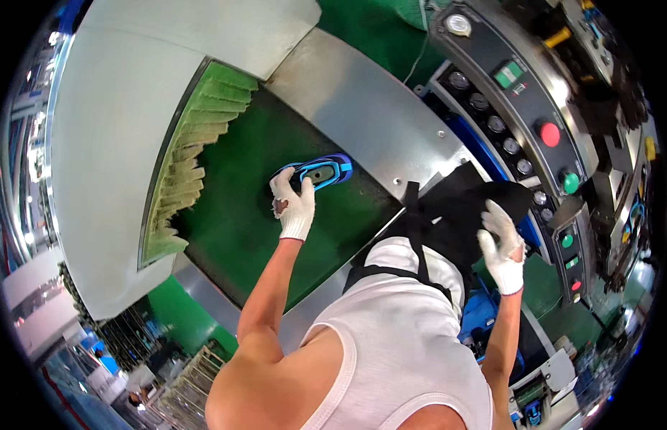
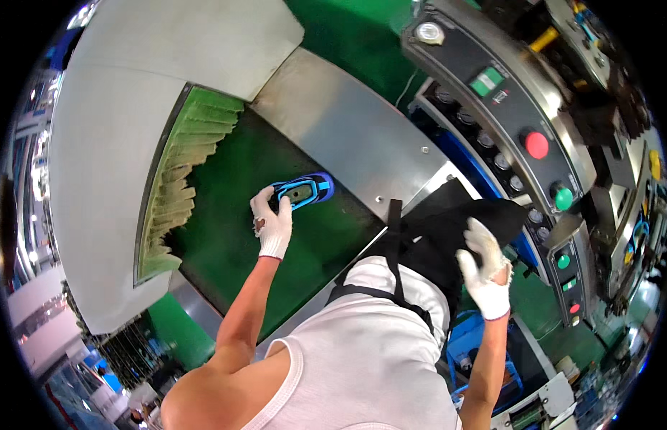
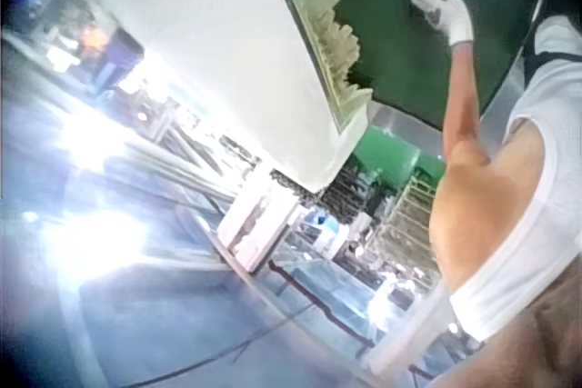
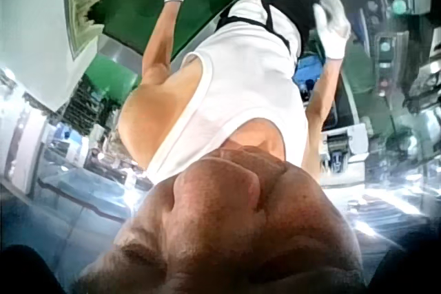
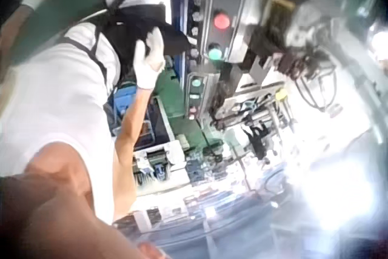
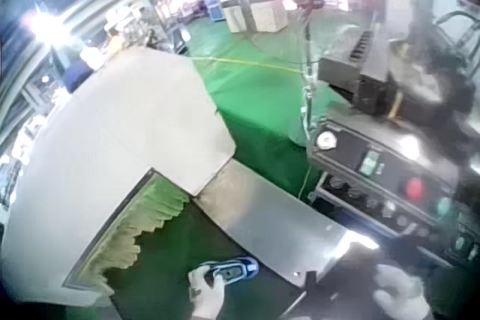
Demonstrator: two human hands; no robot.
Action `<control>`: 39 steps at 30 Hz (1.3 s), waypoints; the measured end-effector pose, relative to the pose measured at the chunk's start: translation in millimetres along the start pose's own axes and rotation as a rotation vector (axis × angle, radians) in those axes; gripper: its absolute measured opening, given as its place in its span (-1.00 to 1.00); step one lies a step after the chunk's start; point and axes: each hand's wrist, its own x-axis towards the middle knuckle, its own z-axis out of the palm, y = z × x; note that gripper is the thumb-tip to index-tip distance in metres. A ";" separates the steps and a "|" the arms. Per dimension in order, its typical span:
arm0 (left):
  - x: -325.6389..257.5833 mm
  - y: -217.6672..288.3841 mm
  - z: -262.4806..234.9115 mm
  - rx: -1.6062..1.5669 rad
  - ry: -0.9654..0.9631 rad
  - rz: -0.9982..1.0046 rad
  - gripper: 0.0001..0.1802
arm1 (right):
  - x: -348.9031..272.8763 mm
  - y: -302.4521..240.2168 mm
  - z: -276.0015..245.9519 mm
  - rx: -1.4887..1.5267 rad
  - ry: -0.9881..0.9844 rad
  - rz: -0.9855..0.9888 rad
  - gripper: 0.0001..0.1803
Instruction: The person repeatedly picks up blue shoe components and places them into a metal machine fixture. They press a green button to activate the machine, which appears to press or bond the shoe parts. The person then removes the processed shoe component and places it into a blue bin before repeating the process with the next item.
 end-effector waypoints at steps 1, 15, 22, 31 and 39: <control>2.3 9.1 3.6 0.047 -0.006 0.015 -0.58 | 5.8 -9.1 3.7 0.036 -0.002 -0.080 -0.40; -12.3 240.5 -15.2 -0.229 -0.536 0.781 -0.74 | 38.3 -60.4 57.9 -0.108 0.040 -0.189 -0.49; -99.5 402.6 36.9 -0.420 -0.935 1.457 -0.65 | -52.6 19.5 -18.7 -0.048 0.673 -0.073 -0.37; -180.6 563.8 103.4 -0.532 -0.847 1.844 -0.41 | -223.3 57.3 0.7 1.102 1.071 0.475 0.01; -221.6 774.5 318.3 -0.199 -0.705 1.489 -0.31 | -245.0 115.0 24.6 1.460 1.423 0.630 -0.29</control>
